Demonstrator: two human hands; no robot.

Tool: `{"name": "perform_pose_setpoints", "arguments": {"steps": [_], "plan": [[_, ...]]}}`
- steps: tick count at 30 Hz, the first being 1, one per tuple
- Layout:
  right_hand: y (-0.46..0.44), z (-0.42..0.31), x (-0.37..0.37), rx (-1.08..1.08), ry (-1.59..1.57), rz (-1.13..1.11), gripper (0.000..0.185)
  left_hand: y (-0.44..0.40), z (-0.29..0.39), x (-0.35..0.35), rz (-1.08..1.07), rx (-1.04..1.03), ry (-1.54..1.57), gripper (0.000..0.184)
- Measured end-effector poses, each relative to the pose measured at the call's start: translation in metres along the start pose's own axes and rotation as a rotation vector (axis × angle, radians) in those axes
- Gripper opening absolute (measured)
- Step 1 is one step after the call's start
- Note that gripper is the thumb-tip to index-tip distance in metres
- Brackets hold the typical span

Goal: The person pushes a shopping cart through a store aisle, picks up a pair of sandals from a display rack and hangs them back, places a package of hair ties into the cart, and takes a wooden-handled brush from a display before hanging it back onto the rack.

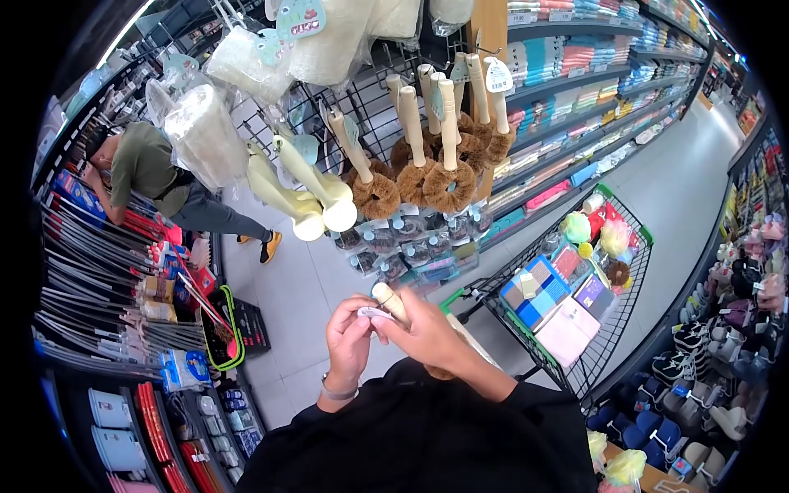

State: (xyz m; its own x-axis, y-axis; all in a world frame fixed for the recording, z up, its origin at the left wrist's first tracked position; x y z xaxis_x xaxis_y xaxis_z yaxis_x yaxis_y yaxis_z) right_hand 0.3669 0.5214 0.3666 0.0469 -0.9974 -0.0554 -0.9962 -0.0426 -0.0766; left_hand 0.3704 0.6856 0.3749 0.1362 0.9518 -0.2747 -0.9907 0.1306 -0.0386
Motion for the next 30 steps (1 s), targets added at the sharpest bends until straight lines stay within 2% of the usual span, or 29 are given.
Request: {"name": "perform_pose_setpoints", "arguments": {"steps": [3, 8, 11, 14, 18, 30], "plan": [[0.000, -0.006, 0.001, -0.027, -0.013, -0.056, 0.034, -0.001, 0.003, 0.000, 0.025, 0.065, 0.103, 0.019], [0.000, 0.006, 0.001, -0.003, 0.255, -0.050, 0.038, -0.008, -0.002, 0.003, -0.051, 0.040, -0.183, 0.014], [0.001, 0.008, 0.003, 0.087, 0.279, -0.031, 0.041, -0.011, -0.004, 0.012, -0.094, 0.085, -0.155, 0.012], [0.003, 0.004, 0.007, 0.078, 0.295, -0.069, 0.041, -0.011, -0.001, 0.005, -0.004, 0.127, -0.086, 0.012], [0.004, 0.002, 0.008, 0.036, 0.264, -0.094, 0.042, -0.011, 0.001, 0.004, 0.000, 0.145, -0.031, 0.011], [-0.001, -0.006, 0.002, 0.026, 0.187, -0.009, 0.027, -0.015, 0.011, -0.004, 0.023, 0.045, -0.081, 0.009]]}}
Point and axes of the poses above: each hand's wrist, its own y-axis away from the middle knuckle, its own x-axis out of the back of the hand, z = x × y, the point moved 1 cm from there along -y, towards the middle knuckle, and after that the axes turned 6 degrees about z, right-handed, at the moved point
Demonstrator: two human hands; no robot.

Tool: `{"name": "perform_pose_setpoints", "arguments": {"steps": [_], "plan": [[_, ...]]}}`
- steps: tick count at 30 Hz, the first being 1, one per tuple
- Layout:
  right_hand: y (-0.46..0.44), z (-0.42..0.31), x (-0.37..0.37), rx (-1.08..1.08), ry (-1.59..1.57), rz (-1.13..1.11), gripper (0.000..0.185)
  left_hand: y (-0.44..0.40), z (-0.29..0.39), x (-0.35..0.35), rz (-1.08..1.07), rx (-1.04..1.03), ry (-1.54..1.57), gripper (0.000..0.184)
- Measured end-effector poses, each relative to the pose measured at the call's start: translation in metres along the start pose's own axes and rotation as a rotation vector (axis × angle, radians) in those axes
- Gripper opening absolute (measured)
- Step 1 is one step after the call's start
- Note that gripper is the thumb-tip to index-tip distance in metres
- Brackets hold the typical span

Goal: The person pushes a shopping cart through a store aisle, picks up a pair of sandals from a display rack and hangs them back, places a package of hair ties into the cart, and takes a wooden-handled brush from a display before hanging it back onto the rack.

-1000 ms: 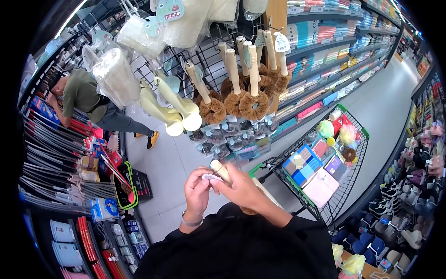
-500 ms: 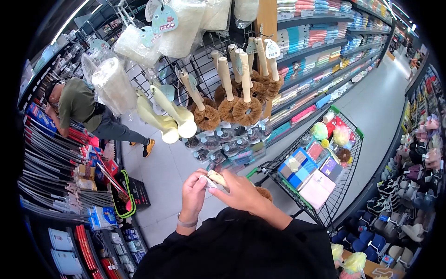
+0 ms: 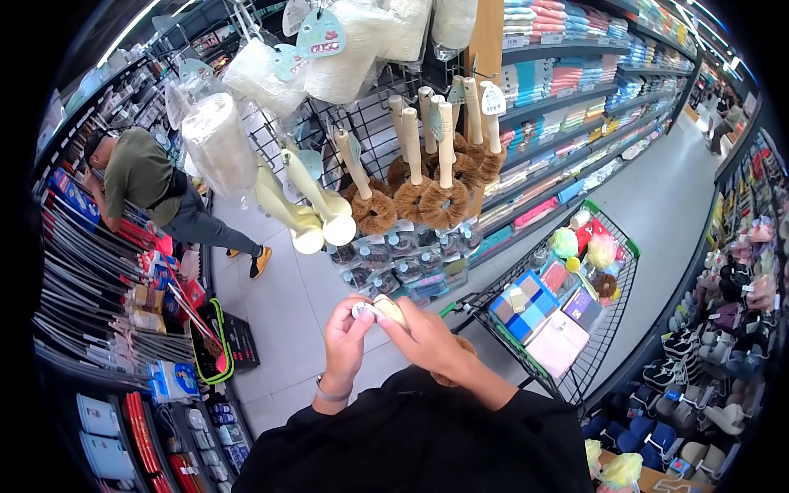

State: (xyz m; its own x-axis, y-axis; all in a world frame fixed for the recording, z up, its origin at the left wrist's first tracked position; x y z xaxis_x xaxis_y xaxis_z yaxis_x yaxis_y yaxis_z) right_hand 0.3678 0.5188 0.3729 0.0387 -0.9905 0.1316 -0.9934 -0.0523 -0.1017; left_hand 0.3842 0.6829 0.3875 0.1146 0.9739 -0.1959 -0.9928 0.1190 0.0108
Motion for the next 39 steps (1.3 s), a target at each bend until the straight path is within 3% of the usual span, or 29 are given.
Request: {"name": "perform_pose_setpoints", "arguments": {"steps": [2, 7, 11, 16, 25, 28, 29, 30, 31, 33, 35, 39], "plan": [[-0.013, -0.009, 0.001, 0.016, -0.081, -0.037, 0.025, -0.005, 0.002, 0.007, 0.001, -0.112, -0.054, 0.013], [-0.060, -0.019, 0.003, 0.176, -0.168, 0.041, 0.028, -0.014, 0.019, 0.014, 0.043, -0.140, 0.001, 0.022], [-0.080, -0.031, 0.009, 0.168, -0.190, 0.122, 0.029, -0.014, 0.018, 0.021, 0.074, -0.149, -0.042, 0.022], [-0.085, -0.036, 0.014, 0.303, 0.063, 0.209, 0.029, -0.008, -0.010, 0.040, 0.102, -0.057, -0.035, 0.019], [-0.098, -0.050, 0.019, 0.410, 0.164, 0.250, 0.029, -0.008, -0.024, 0.048, 0.084, -0.012, -0.147, 0.020], [-0.097, -0.044, 0.012, 0.486, 0.244, 0.232, 0.030, -0.027, 0.012, 0.030, 0.142, -0.198, -0.179, 0.034], [-0.095, -0.045, 0.009, 0.490, 0.241, 0.224, 0.030, -0.036, 0.023, 0.026, 0.120, -0.385, -0.258, 0.044], [-0.092, -0.045, 0.006, 0.450, 0.218, 0.196, 0.027, -0.041, 0.032, 0.023, 0.095, -0.571, -0.337, 0.055], [-0.088, -0.046, 0.005, 0.408, 0.196, 0.171, 0.025, -0.043, 0.037, 0.019, 0.099, -0.573, -0.338, 0.055], [-0.081, -0.050, 0.006, 0.341, 0.145, 0.125, 0.027, -0.044, 0.044, 0.006, 0.032, -0.799, -0.583, 0.069], [-0.074, -0.053, 0.009, 0.110, -0.094, -0.014, 0.031, -0.044, 0.043, -0.002, 0.007, -0.858, -0.710, 0.076], [-0.067, -0.040, 0.016, 0.092, -0.096, -0.093, 0.029, -0.044, 0.040, -0.014, 0.030, -0.873, -0.821, 0.068]]}}
Point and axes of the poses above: each hand's wrist, its own y-axis away from the middle knuckle, its own x-axis out of the back of the hand, z = x × y, the point moved 1 cm from there along -y, towards the middle knuckle, and after that the axes turned 6 degrees about z, right-handed, at the moved point
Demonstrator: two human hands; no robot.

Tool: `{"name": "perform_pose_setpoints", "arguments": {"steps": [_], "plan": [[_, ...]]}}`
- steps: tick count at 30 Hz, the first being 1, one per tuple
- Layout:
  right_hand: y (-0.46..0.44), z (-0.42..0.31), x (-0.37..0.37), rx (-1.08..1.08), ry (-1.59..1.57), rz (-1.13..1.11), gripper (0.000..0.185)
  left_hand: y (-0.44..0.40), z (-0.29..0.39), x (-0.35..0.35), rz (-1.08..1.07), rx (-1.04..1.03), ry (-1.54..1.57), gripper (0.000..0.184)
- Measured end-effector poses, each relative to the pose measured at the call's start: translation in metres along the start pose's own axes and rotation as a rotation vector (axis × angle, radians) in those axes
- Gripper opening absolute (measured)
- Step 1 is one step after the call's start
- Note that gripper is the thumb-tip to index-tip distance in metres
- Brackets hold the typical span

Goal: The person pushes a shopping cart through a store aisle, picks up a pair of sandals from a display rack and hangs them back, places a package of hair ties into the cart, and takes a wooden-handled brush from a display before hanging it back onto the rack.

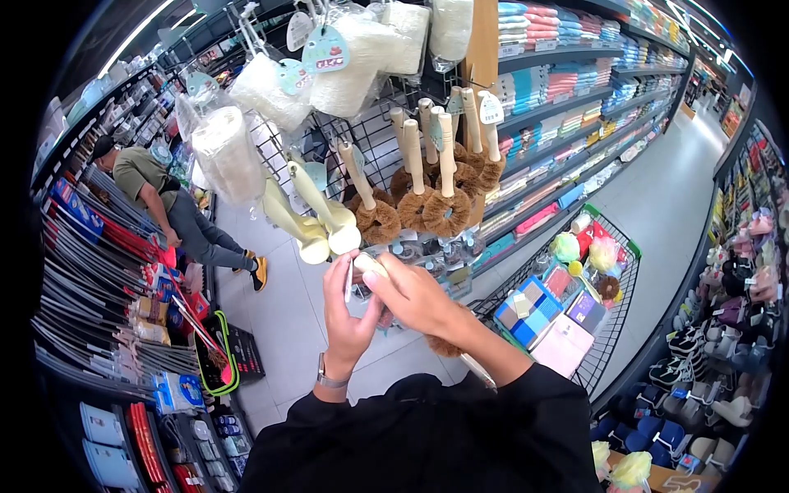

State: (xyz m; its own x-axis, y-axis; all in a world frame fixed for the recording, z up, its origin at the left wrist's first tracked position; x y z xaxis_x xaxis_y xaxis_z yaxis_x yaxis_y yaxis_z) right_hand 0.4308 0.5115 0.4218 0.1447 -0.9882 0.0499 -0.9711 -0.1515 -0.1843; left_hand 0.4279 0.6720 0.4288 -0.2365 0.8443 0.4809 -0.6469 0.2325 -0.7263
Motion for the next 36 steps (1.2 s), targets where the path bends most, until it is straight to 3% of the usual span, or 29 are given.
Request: {"name": "perform_pose_setpoints", "arguments": {"steps": [2, 3, 7, 13, 17, 22, 26, 32, 36], "plan": [[0.002, 0.000, -0.001, 0.043, -0.067, 0.020, 0.033, 0.003, -0.003, 0.002, -0.023, 0.195, 0.101, 0.054], [0.002, 0.004, -0.001, 0.083, -0.029, 0.044, 0.032, 0.001, -0.003, 0.003, 0.029, 0.151, 0.055, 0.033], [0.007, 0.001, 0.005, 0.044, 0.014, 0.030, 0.029, 0.004, -0.008, 0.012, 0.035, 0.336, 0.200, 0.020], [0.016, -0.006, 0.008, -0.033, -0.105, -0.014, 0.032, 0.009, -0.014, 0.013, 0.112, 0.662, 0.612, 0.023], [0.015, -0.011, 0.008, -0.032, -0.127, -0.051, 0.032, 0.000, -0.015, 0.015, 0.120, 0.657, 0.653, 0.024], [-0.007, 0.006, 0.007, 0.169, -0.123, 0.039, 0.031, -0.027, -0.010, 0.015, 0.122, 0.633, 0.620, 0.023], [-0.039, -0.023, 0.026, -0.012, -0.293, -0.007, 0.024, -0.065, -0.010, 0.010, 0.065, 0.579, 0.624, 0.024], [-0.093, -0.033, 0.046, -0.032, -0.240, 0.013, 0.034, -0.116, -0.021, -0.004, 0.035, 0.667, 0.906, 0.028], [-0.120, -0.030, 0.053, 0.007, -0.256, 0.003, 0.036, -0.131, -0.019, -0.011, 0.067, 0.678, 0.892, 0.026]]}}
Point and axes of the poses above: each hand's wrist, its own y-axis away from the middle knuckle, its own x-axis out of the back of the hand, z = x × y, the point moved 1 cm from there along -y, towards the middle knuckle, and after that the axes turned 6 degrees about z, right-handed, at the moved point
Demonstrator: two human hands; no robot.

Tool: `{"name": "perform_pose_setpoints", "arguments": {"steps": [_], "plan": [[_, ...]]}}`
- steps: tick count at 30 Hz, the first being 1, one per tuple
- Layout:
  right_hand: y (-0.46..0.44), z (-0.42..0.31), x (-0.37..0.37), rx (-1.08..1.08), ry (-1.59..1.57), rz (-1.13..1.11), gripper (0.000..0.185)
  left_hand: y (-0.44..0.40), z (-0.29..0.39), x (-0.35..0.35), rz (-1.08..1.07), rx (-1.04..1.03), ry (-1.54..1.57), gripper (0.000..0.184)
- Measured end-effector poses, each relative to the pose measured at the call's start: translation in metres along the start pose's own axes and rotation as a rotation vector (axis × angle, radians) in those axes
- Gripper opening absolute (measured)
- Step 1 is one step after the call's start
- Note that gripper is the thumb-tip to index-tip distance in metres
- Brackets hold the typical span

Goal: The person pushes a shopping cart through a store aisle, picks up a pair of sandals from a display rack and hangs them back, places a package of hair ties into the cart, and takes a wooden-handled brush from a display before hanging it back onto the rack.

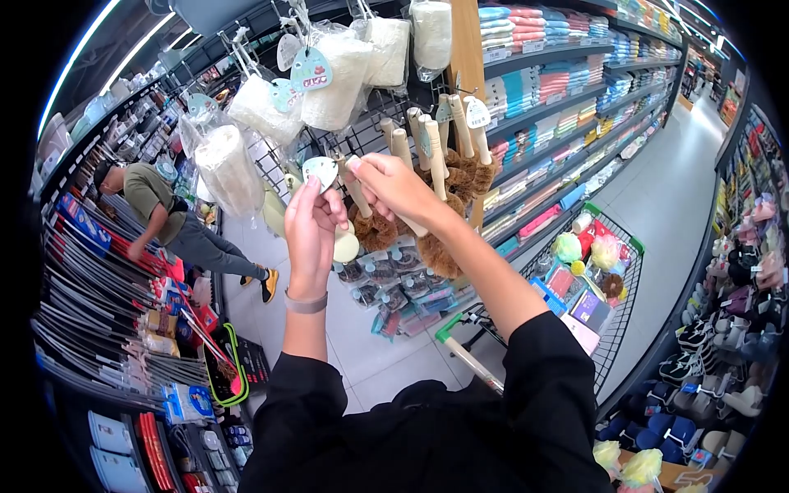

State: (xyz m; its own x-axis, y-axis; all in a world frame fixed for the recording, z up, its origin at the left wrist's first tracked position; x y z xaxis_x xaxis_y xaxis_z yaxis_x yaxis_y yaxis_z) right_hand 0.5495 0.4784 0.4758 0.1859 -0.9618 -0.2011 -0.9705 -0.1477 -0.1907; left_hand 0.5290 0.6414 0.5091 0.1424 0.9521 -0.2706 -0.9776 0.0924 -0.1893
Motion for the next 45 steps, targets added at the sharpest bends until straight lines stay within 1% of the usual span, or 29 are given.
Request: {"name": "perform_pose_setpoints", "arguments": {"steps": [7, 10, 17, 20, 24, 26, 27, 29, 31, 32, 34, 36, 38, 39, 40, 42, 44, 45], "plan": [[-0.017, 0.000, -0.004, -0.010, -0.030, 0.007, 0.038, -0.016, -0.004, 0.002, 0.034, -0.044, 0.027, 0.025], [-0.018, 0.002, -0.005, -0.022, -0.053, 0.028, 0.037, -0.016, -0.005, 0.001, 0.062, -0.023, 0.022, 0.025], [-0.022, 0.021, -0.003, -0.036, -0.023, 0.042, 0.037, -0.022, -0.021, 0.008, 0.052, -0.037, -0.002, 0.024], [-0.024, 0.031, -0.003, -0.050, -0.003, 0.040, 0.037, -0.025, -0.026, 0.010, 0.082, -0.043, -0.024, 0.024], [-0.026, 0.054, -0.003, -0.008, -0.043, 0.027, 0.036, -0.022, -0.036, 0.011, 0.115, -0.062, -0.091, 0.025], [-0.023, 0.064, -0.004, 0.059, -0.053, 0.066, 0.035, -0.020, -0.044, 0.011, 0.128, -0.061, -0.112, 0.025], [-0.019, 0.065, -0.005, 0.093, -0.005, 0.090, 0.034, -0.019, -0.047, 0.011, 0.127, -0.080, -0.119, 0.025], [-0.014, 0.068, -0.006, 0.114, 0.006, 0.117, 0.034, -0.017, -0.048, 0.012, 0.123, -0.102, -0.127, 0.025], [-0.008, 0.060, -0.009, 0.127, -0.007, 0.147, 0.032, -0.012, -0.039, 0.007, 0.094, -0.153, -0.205, 0.026], [-0.007, 0.055, -0.008, 0.126, -0.009, 0.146, 0.032, -0.011, -0.034, 0.004, 0.095, -0.153, -0.206, 0.026], [0.000, 0.033, -0.008, 0.100, -0.006, 0.140, 0.033, -0.007, -0.024, -0.003, 0.080, -0.240, -0.213, 0.027], [-0.003, 0.022, -0.008, 0.131, -0.043, 0.154, 0.034, -0.007, -0.018, -0.005, 0.067, -0.277, -0.221, 0.026], [-0.009, 0.012, -0.004, 0.221, 0.086, 0.211, 0.034, -0.007, -0.011, -0.009, 0.095, -0.309, -0.234, 0.025], [-0.011, 0.009, -0.003, 0.196, 0.077, 0.180, 0.040, -0.010, -0.011, -0.009, 0.093, -0.310, -0.235, 0.025], [-0.015, 0.006, 0.000, 0.199, 0.076, 0.182, 0.040, -0.014, -0.010, -0.009, 0.104, -0.303, -0.242, 0.026], [-0.019, 0.002, 0.002, 0.082, 0.146, 0.113, 0.041, -0.017, -0.009, -0.010, 0.110, -0.295, -0.251, 0.028], [-0.021, -0.001, 0.002, 0.090, 0.160, 0.119, 0.041, -0.019, -0.007, -0.012, 0.153, -0.333, -0.273, 0.034], [-0.022, -0.002, 0.001, 0.076, 0.174, 0.114, 0.041, -0.020, -0.007, -0.013, 0.150, -0.332, -0.275, 0.034]]}}
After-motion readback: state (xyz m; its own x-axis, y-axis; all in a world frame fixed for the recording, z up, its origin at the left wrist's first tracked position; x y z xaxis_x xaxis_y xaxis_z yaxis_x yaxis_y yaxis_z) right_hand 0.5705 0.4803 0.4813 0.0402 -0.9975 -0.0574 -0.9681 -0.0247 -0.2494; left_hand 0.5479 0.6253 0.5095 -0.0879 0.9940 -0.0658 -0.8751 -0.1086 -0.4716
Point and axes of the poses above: each hand's wrist, its own y-axis away from the middle knuckle, its own x-axis out of the back of the hand, z = x × y, the point moved 1 cm from there along -y, towards the middle knuckle, and after that the axes turned 6 degrees about z, right-handed, at the moved point
